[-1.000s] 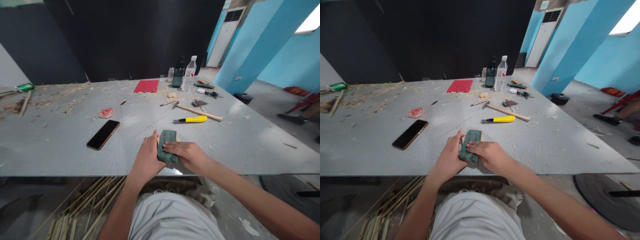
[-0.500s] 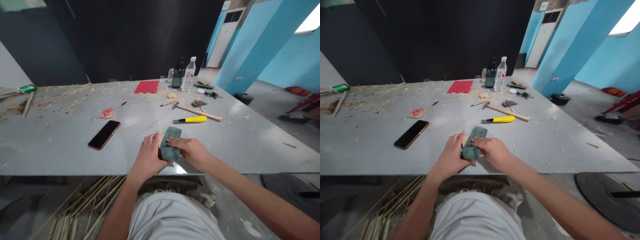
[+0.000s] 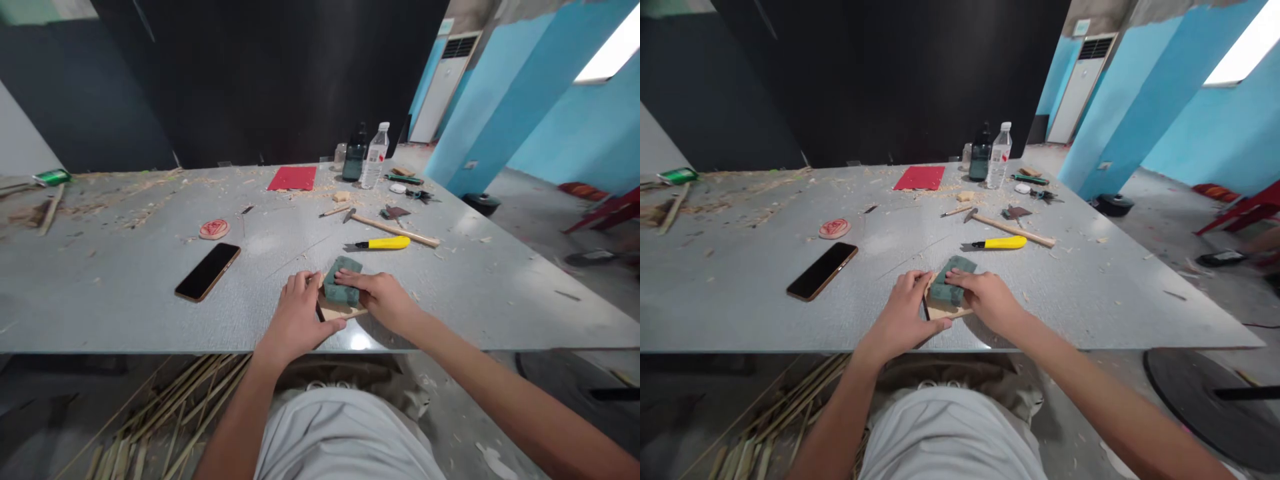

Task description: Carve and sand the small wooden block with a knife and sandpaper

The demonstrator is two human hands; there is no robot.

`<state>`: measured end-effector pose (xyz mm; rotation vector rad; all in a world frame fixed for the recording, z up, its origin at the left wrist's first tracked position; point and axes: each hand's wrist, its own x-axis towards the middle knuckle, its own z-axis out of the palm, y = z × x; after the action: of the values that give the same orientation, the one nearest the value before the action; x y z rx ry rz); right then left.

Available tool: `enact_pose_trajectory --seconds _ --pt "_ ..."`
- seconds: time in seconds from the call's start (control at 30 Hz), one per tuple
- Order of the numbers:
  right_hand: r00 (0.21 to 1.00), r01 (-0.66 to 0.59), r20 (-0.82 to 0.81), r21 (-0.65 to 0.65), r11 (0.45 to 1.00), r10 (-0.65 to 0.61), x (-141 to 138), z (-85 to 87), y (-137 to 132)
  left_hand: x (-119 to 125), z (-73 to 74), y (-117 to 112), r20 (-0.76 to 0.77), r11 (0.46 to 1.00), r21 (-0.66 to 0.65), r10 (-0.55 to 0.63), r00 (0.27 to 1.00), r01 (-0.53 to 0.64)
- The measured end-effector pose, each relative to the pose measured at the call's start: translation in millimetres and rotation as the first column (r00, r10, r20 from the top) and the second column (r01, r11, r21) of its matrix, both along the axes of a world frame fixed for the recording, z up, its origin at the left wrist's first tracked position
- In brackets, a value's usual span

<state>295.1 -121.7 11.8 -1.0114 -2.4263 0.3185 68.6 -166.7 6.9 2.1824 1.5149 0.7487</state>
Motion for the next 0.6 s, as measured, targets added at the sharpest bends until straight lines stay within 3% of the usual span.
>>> enact_pose_trajectory --seconds 0.13,0.27,0.47,0.53,0.6 --pt "0.996 -0.064 0.063 0.067 0.996 0.059 -3 0.3 -24 -1 0.1 -1 -0.021 1.000 0.023 -0.001 1.000 0.002" --pt "0.986 -0.144 0.089 0.053 0.988 0.139 -5 4.2 -51 -3 -1.5 0 -0.047 0.998 0.050 -0.029 0.998 0.032" --pt "0.998 -0.016 0.059 0.060 0.998 0.012 -7 0.0 -3 0 -0.5 -1 -0.006 1.000 0.009 -0.013 1.000 0.013" --pt "0.999 -0.014 0.047 0.068 0.998 0.011 -8 -0.3 -3 0 -0.9 -2 -0.009 1.000 0.011 -0.007 1.000 0.008" --pt "0.997 -0.058 0.046 0.083 0.995 0.054 -9 1.2 -20 -1 -1.7 -3 -0.019 1.000 0.018 -0.006 1.000 0.006"
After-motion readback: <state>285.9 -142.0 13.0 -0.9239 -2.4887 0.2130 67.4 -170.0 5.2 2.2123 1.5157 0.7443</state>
